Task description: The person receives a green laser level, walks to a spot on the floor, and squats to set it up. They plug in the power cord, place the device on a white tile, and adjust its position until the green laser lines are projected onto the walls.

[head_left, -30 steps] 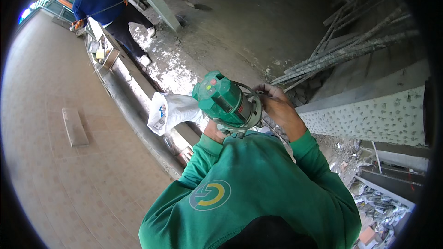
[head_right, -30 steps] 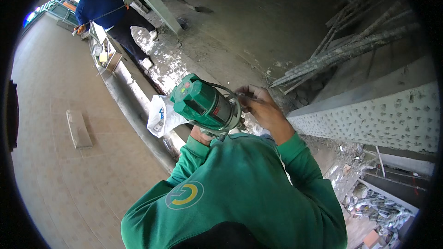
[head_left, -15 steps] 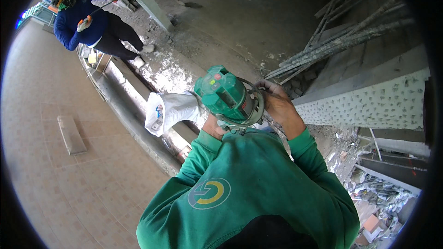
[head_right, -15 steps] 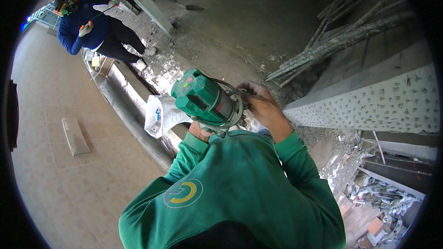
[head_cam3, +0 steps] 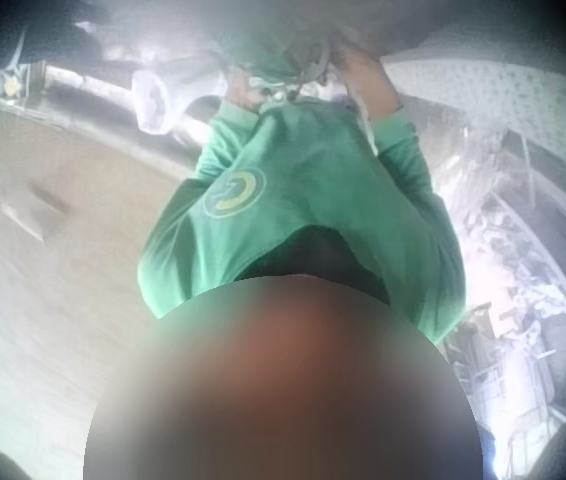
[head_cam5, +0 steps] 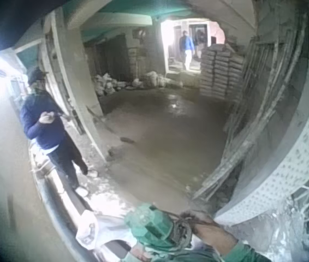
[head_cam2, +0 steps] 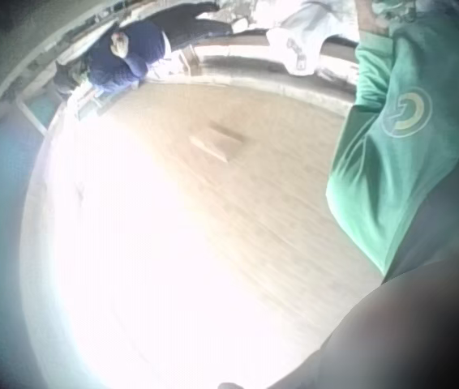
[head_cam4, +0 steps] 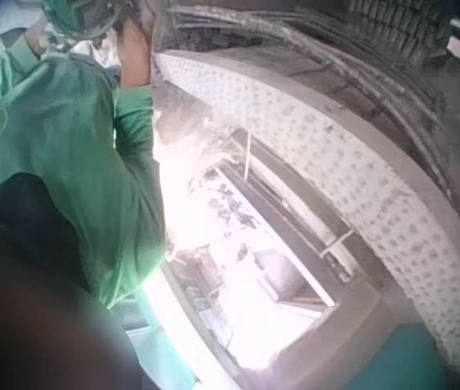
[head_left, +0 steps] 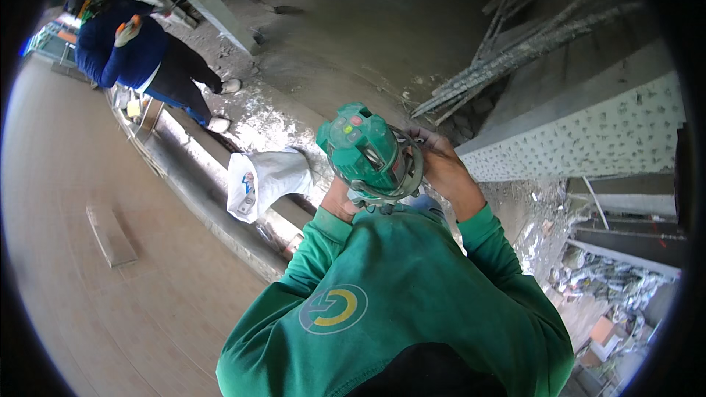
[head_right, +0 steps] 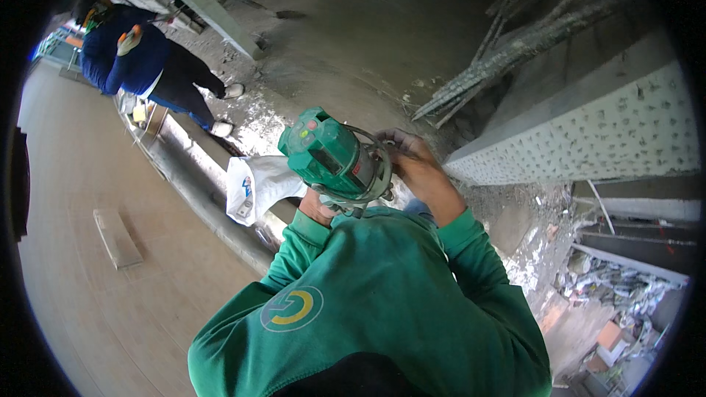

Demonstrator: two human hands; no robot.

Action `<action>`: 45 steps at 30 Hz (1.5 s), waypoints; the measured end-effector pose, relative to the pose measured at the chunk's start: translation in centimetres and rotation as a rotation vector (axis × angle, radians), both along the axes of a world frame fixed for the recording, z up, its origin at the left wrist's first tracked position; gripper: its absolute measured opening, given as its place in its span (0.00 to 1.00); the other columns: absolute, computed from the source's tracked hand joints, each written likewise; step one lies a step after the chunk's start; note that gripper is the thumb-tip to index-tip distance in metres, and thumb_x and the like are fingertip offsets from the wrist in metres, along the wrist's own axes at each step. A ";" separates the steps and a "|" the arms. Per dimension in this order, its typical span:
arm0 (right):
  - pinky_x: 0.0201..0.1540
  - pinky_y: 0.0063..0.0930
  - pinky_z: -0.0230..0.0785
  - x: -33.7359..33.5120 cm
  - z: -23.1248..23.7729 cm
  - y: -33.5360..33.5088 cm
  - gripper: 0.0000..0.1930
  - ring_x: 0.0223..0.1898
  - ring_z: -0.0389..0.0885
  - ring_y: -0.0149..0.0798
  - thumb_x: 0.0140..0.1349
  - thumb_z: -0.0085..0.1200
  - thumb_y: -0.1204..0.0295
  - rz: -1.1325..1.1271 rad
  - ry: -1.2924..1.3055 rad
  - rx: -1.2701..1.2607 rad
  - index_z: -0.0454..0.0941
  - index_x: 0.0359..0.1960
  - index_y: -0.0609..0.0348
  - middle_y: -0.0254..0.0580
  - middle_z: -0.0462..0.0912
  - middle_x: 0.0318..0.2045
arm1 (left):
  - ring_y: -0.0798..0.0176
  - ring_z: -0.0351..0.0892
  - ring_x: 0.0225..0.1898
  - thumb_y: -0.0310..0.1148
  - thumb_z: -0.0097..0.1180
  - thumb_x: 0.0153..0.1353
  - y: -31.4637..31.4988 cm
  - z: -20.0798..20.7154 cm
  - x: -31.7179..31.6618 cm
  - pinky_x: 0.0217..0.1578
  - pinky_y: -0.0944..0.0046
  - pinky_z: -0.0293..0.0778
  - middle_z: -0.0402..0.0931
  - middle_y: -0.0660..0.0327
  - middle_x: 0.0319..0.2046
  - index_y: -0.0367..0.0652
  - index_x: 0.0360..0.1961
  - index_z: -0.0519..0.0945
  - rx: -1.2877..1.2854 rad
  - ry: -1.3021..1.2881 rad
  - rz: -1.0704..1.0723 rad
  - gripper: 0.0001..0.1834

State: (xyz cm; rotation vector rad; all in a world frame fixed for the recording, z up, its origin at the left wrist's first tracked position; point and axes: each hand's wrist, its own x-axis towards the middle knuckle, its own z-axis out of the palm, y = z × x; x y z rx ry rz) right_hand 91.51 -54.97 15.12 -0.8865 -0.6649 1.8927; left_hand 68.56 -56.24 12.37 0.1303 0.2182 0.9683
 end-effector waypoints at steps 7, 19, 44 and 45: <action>0.52 0.25 0.80 1.7 -1.4 -3.1 0.18 0.47 0.86 0.31 0.71 0.65 0.75 -0.155 -0.124 -0.082 0.79 0.59 0.65 0.39 0.87 0.46 | 0.49 0.83 0.64 0.44 0.56 0.80 -0.4 0.3 2.7 0.67 0.44 0.81 0.79 0.52 0.67 0.44 0.71 0.75 -0.145 -0.291 -0.226 0.26; 0.38 0.30 0.78 9.3 0.5 -9.4 0.15 0.38 0.82 0.32 0.76 0.61 0.71 -0.180 0.000 -0.039 0.78 0.60 0.64 0.38 0.86 0.41 | 0.54 0.86 0.59 0.42 0.59 0.78 -6.4 0.8 10.1 0.61 0.49 0.84 0.84 0.53 0.60 0.41 0.66 0.79 -0.160 -0.073 -0.123 0.23; 0.26 0.29 0.77 25.9 -2.6 -19.9 0.16 0.36 0.88 0.34 0.69 0.69 0.71 -0.150 0.211 -0.013 0.79 0.55 0.58 0.42 0.90 0.46 | 0.55 0.93 0.44 0.61 0.58 0.75 -20.5 1.7 27.6 0.37 0.55 0.94 0.88 0.51 0.54 0.40 0.63 0.81 -0.249 0.223 -0.016 0.34; 0.26 0.28 0.77 26.2 -2.8 -20.0 0.16 0.36 0.88 0.33 0.69 0.70 0.70 -0.135 0.200 0.005 0.79 0.55 0.57 0.42 0.90 0.47 | 0.55 0.93 0.44 0.61 0.57 0.75 -20.4 1.3 27.9 0.37 0.54 0.94 0.88 0.51 0.54 0.40 0.63 0.81 -0.234 0.205 -0.031 0.34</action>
